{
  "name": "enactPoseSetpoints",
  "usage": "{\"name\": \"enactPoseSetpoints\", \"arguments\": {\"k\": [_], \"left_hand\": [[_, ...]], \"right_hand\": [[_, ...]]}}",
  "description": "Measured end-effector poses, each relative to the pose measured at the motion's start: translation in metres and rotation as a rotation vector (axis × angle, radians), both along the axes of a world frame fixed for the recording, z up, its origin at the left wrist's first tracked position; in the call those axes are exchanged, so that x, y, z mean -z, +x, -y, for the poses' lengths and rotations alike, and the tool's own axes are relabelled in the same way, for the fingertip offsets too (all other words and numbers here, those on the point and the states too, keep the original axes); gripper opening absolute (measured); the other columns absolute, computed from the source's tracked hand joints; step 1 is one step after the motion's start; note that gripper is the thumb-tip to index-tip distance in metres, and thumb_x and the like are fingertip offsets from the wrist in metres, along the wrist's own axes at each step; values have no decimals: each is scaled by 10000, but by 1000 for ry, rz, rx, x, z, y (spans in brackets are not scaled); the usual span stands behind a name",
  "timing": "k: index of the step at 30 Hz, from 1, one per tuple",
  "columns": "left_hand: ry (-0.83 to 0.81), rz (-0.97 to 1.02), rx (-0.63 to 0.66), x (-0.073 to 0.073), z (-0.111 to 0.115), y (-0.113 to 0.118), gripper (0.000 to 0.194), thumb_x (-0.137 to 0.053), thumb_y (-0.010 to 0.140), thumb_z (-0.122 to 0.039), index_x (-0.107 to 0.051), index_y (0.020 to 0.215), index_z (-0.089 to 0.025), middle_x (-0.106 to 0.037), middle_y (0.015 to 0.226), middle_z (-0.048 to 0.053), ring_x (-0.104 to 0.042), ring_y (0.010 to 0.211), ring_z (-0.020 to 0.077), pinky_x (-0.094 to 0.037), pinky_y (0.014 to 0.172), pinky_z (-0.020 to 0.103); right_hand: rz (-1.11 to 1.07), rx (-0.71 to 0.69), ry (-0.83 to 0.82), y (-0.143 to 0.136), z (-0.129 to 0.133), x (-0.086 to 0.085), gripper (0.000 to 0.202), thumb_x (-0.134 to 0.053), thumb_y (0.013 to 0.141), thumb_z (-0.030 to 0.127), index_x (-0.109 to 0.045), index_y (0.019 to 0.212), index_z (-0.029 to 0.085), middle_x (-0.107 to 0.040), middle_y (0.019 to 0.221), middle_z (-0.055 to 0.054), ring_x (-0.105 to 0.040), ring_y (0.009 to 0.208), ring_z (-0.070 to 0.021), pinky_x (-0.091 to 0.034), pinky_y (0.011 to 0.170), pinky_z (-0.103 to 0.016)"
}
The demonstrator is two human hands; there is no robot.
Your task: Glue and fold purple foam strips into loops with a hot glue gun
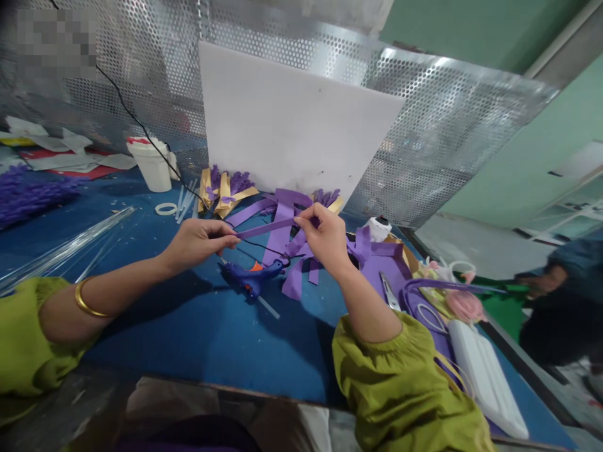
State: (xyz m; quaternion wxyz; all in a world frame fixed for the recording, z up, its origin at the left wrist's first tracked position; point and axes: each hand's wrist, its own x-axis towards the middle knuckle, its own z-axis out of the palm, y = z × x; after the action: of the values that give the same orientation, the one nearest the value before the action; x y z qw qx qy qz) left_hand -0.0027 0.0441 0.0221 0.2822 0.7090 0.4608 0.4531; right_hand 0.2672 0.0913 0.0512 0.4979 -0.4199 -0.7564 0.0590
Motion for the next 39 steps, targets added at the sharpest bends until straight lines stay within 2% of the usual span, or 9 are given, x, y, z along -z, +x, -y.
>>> {"name": "enactPoseSetpoints", "arguments": {"k": [6,11,15,21,25,30,33,36,39], "left_hand": [[-48,-11,45,-1,-4,-2,252,-726,786,-386,-739,711,-146,-687,605,30,-543,470,102,-433,469,206],[-53,-72,16,-2,-11,-8,266,-718,794,-400,-760,734,-144,-684,576,36,-522,443,98,-415,459,206],[-49,-95,-1,-5,-15,-13,262,-729,784,-399,-753,714,-147,-650,537,21,-522,448,96,-392,447,195],[-158,-74,122,-8,-33,-27,219,-754,723,-364,-735,699,-147,-690,595,25,-516,433,85,-382,425,189],[-187,-76,136,-12,-45,-44,212,-749,699,-362,-737,674,-152,-697,601,40,-505,434,86,-386,434,196],[-187,-133,78,-21,-56,-72,175,-759,674,-353,-752,669,-178,-685,589,32,-528,476,107,-393,457,202],[-155,-129,-19,-26,-62,-90,181,-766,672,-362,-757,678,-182,-655,548,25,-529,481,116,-384,461,209],[-128,-82,-111,-33,-62,-104,176,-776,679,-349,-760,707,-176,-613,496,8,-487,448,109,-328,430,219],[-124,38,-186,-42,-53,-111,167,-772,714,-295,-728,736,-136,-600,511,-20,-472,469,70,-310,452,184]], "right_hand": [[44,42,-29,10,-8,-2,141,-682,801,306,-608,715,223,-703,758,-10,-619,699,-190,-453,698,-332],[22,115,-52,20,-13,-8,129,-673,771,281,-603,686,213,-659,695,0,-579,665,-178,-419,680,-322],[32,105,-86,21,-12,-12,129,-673,768,271,-603,677,211,-645,690,6,-559,658,-166,-413,676,-316],[-35,202,-51,33,-17,-17,148,-685,740,287,-614,638,206,-616,611,10,-525,600,-154,-392,616,-303],[-57,247,-81,35,-17,-19,161,-685,722,285,-610,607,202,-576,562,21,-483,555,-142,-359,579,-298],[-27,273,-96,23,-7,-20,161,-693,728,293,-623,614,203,-572,553,23,-484,549,-143,-355,584,-304],[-19,244,-134,18,-2,-17,177,-693,734,315,-619,616,205,-565,543,27,-481,545,-141,-355,592,-303],[-62,174,-215,14,2,-9,184,-690,735,341,-624,635,200,-573,551,24,-491,547,-140,-359,592,-301],[-175,42,-340,7,12,0,187,-715,699,358,-629,669,195,-605,599,16,-512,570,-139,-378,597,-294]]}}
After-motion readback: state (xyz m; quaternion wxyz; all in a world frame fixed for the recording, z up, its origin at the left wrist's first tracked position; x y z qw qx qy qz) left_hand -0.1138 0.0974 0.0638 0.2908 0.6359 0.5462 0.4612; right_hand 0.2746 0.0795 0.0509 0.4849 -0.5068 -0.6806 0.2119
